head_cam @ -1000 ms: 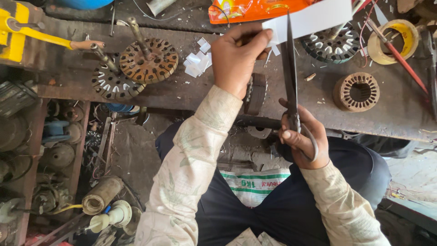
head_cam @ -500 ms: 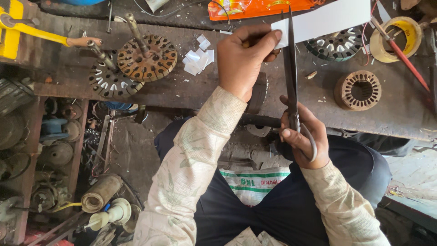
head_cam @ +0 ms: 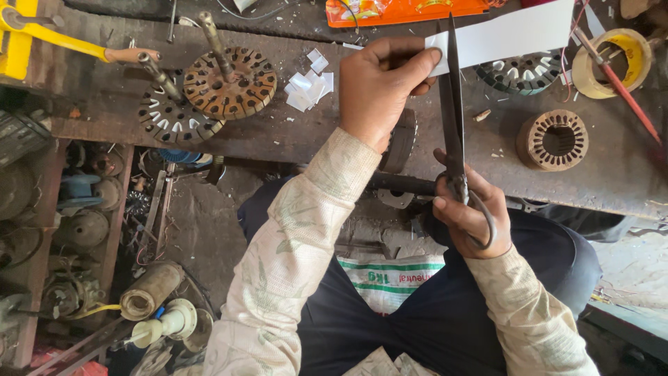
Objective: The person uses a pair of scissors to cut a white sheet of paper into small rectangular pieces. They repeatedly fold the paper and trim it, accumulating a pile of cut pieces on the workbench.
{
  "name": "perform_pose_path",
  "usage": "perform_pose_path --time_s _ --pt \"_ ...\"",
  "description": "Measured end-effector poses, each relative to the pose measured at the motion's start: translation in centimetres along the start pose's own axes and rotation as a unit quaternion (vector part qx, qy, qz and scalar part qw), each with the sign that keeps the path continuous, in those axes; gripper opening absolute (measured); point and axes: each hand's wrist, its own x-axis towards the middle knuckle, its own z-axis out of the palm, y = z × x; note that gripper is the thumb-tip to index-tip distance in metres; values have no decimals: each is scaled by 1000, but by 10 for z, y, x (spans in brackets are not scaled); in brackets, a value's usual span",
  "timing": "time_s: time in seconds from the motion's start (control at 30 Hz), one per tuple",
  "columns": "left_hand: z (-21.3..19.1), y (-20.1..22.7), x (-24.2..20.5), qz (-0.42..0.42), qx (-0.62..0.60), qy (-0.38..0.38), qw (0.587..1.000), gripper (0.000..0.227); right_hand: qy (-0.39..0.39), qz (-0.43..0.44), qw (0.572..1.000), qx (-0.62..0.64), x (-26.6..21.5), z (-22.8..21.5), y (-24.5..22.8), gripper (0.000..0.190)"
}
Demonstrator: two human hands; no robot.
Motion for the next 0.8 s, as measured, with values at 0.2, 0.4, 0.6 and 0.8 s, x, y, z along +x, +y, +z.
perform_pose_path --time_s 0.2,0.4,0.6,0.8 --pt "-3 0 3 -10 0 -7 1000 18 0 -4 1000 -3 0 -2 3 72" --pt "-7 -1 6 -18 -4 -13 1000 19 8 -4 1000 -21 0 -1 4 71" --pt "-8 -3 5 -19 -10 -17 1000 19 16 -9 999 -49 1 -1 5 70" --pt "-7 -2 5 -27 -40 -17 999 20 20 -4 998 -66 1 3 3 69"
